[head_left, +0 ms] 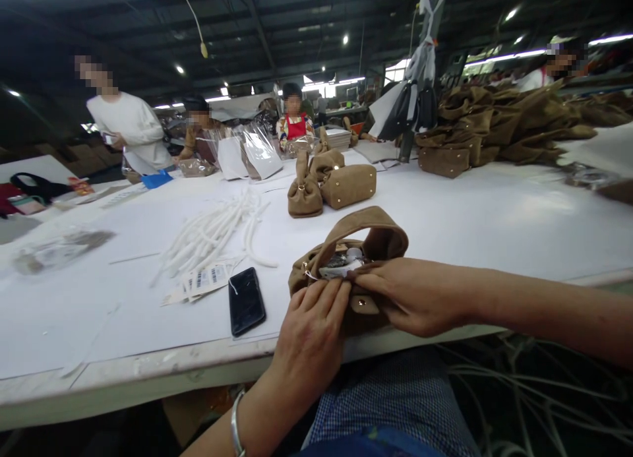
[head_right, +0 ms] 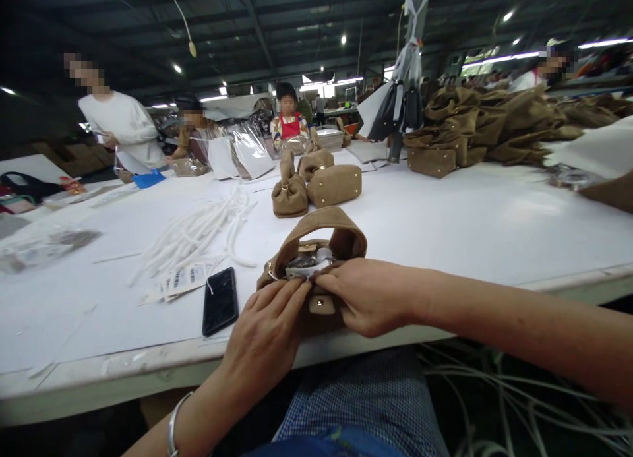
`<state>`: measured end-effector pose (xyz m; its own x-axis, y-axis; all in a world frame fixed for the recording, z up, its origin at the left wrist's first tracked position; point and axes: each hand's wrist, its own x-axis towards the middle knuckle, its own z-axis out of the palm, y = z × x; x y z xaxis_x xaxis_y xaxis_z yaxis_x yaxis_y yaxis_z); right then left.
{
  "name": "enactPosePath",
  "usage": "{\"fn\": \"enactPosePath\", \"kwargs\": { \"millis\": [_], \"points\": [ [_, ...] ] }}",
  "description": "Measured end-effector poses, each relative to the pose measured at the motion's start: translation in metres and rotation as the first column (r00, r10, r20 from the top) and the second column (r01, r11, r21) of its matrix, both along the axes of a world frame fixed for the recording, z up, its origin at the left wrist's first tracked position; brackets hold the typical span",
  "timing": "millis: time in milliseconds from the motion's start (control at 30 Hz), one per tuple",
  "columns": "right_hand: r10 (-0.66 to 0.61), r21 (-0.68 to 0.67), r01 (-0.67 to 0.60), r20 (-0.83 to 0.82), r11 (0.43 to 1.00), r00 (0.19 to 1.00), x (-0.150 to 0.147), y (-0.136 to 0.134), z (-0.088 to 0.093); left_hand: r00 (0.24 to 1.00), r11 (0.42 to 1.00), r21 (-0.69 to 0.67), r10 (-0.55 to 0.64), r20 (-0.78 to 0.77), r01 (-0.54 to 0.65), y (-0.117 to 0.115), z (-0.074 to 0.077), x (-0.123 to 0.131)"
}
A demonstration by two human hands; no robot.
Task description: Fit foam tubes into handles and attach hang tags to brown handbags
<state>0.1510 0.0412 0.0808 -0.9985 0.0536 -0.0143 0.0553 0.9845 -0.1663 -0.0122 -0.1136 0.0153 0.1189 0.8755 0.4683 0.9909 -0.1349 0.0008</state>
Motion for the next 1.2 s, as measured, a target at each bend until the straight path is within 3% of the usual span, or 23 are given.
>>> {"fn": "enactPosePath", "kwargs": {
  "millis": [133,267,367,467,567,700,800,900,1067,1200],
  "points": [
    [-0.010,0.028,0.012,-0.068,1.000,0.998,-0.004,-0.002,-0.011,0.997,0.998,-0.004,0.056,0.044,-0.056,0.006,0.004,0.009],
    [-0.030,0.127,0.051,-0.161,0.991,0.987,-0.008,0.000,-0.033,0.993,0.993,-0.036,0.111,-0.041,-0.113,0.015,0.011,0.014],
    [-0.002,0.189,0.043,-0.213,0.981,0.977,-0.006,0.002,-0.046,0.981,0.965,-0.195,0.158,-0.110,-0.177,0.018,0.018,0.015],
    [-0.002,0.241,0.062,-0.241,0.969,0.970,-0.007,0.004,-0.051,0.976,0.896,-0.386,0.204,-0.078,-0.218,0.020,0.022,0.015],
    [-0.050,0.268,0.095,-0.168,0.959,0.985,-0.016,0.006,-0.049,0.968,0.855,-0.462,0.245,-0.045,-0.238,0.023,0.021,0.011],
    [-0.087,0.253,0.109,-0.096,0.961,0.992,-0.027,0.011,-0.045,0.955,0.843,-0.456,0.290,-0.060,-0.284,0.027,0.018,0.008],
    [-0.002,0.238,0.048,-0.190,0.970,0.982,-0.025,0.015,-0.049,0.955,0.873,-0.392,0.288,-0.066,-0.290,0.029,0.019,0.007],
    [0.039,0.317,0.053,-0.276,0.947,0.960,-0.020,0.017,-0.055,0.959,0.894,-0.347,0.272,-0.078,-0.282,0.030,0.020,0.006],
    [-0.054,0.384,0.126,-0.193,0.915,0.980,-0.025,0.018,-0.051,0.960,0.906,-0.320,0.268,-0.077,-0.278,0.035,0.016,0.000],
    [-0.127,0.317,0.150,-0.091,0.936,0.988,-0.034,0.026,-0.035,0.957,0.901,-0.325,0.285,-0.053,-0.287,0.046,0.017,-0.004]
  ]
}}
